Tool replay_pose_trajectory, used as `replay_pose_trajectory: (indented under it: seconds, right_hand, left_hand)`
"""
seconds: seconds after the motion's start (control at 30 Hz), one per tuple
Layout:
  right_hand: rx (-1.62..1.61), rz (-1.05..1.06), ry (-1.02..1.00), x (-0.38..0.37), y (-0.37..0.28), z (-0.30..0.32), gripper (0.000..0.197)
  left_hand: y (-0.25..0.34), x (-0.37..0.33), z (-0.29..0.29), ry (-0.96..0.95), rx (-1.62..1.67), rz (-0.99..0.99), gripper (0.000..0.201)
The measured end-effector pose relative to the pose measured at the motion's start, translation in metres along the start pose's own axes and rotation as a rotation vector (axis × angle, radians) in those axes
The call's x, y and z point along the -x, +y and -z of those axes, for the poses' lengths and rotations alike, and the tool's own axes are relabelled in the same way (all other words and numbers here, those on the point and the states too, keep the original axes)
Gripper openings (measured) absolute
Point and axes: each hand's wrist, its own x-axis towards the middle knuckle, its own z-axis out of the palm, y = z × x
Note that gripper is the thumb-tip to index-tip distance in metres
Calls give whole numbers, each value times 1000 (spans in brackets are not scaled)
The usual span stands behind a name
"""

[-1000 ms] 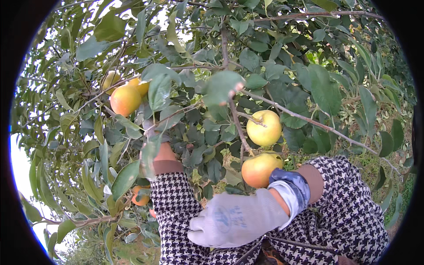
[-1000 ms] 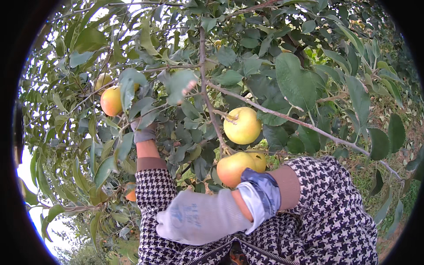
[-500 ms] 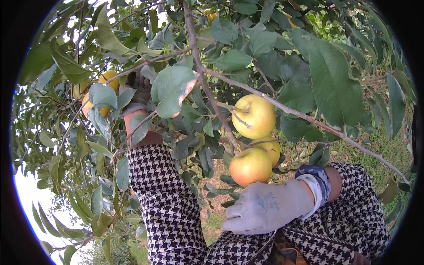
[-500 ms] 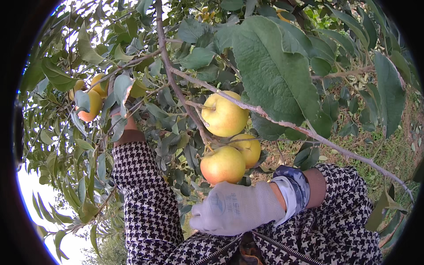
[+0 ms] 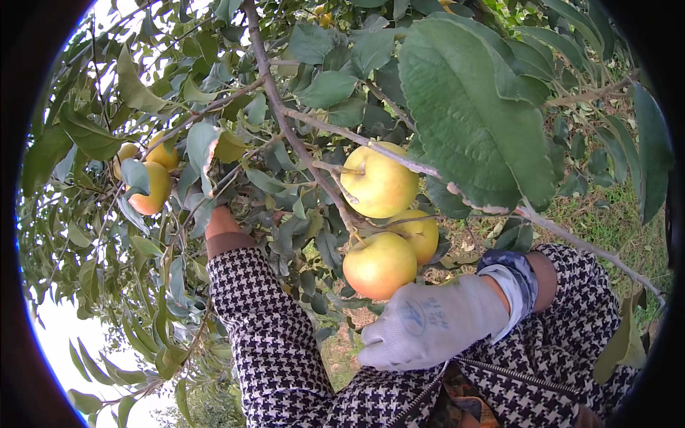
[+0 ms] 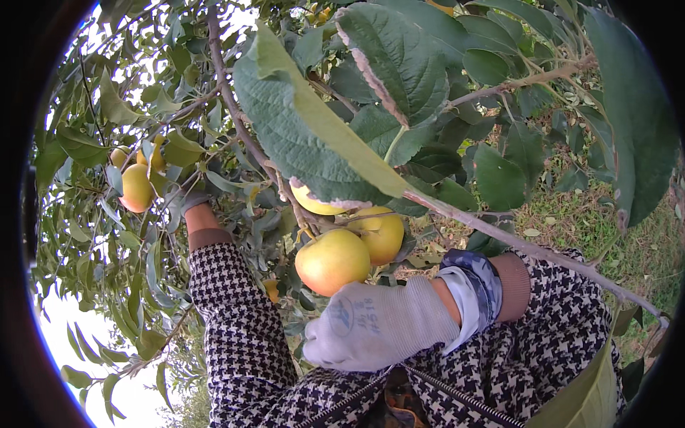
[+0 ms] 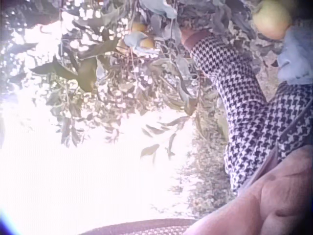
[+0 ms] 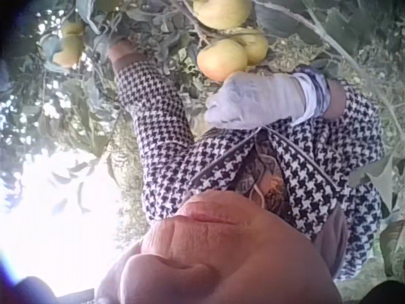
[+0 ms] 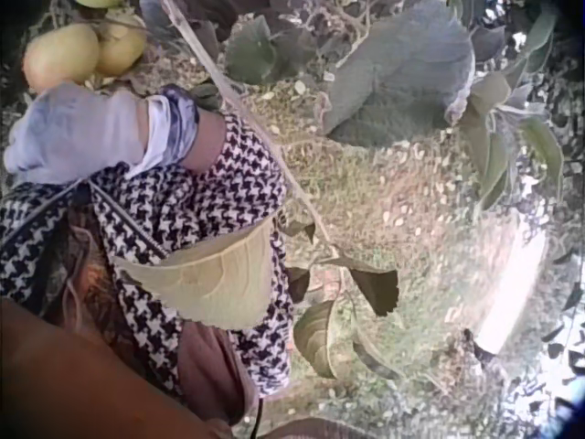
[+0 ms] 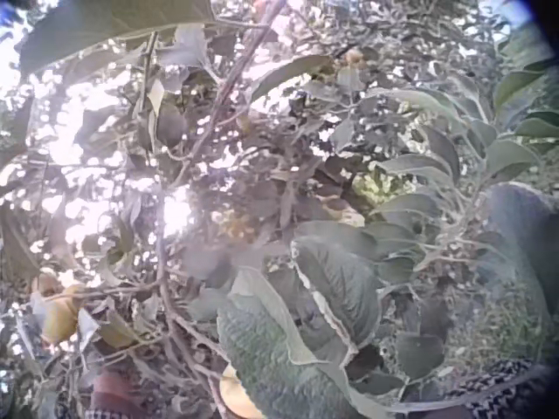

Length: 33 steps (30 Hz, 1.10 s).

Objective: The person reaches into an apple tree, moves leaves aside, and twists apples from branches. They handle several apples one at a time, rotating them to check the surface before detaching them.

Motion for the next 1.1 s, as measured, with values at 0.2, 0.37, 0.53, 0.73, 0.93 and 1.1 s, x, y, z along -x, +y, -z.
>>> replay_pose_trajectory:
  seconds: [0.2, 0.37, 0.53, 0.73, 0.93, 1.1]
  right_hand:
    - [33, -36, -31, 13, 2, -10, 18]
    - [12, -131, -19, 23, 6, -14, 13]
    - [34, -217, -70, 33, 17, -17, 13]
    - [95, -253, -44, 5, 24, 6, 15]
    - [78, -272, -70, -6, 17, 17, 16]
    - [151, -207, 53, -21, 28, 24, 23]
  left_hand:
    - [7, 4, 16, 58, -6, -29, 29]
    - [3, 5, 22, 91, 31, -58, 28]
    - [1, 8, 42, 152, 55, -76, 27]
    - [20, -11, 62, 239, 124, -118, 26]
    - [29, -22, 26, 170, 71, -129, 26]
    - [27, -39, -16, 28, 1, -196, 26]
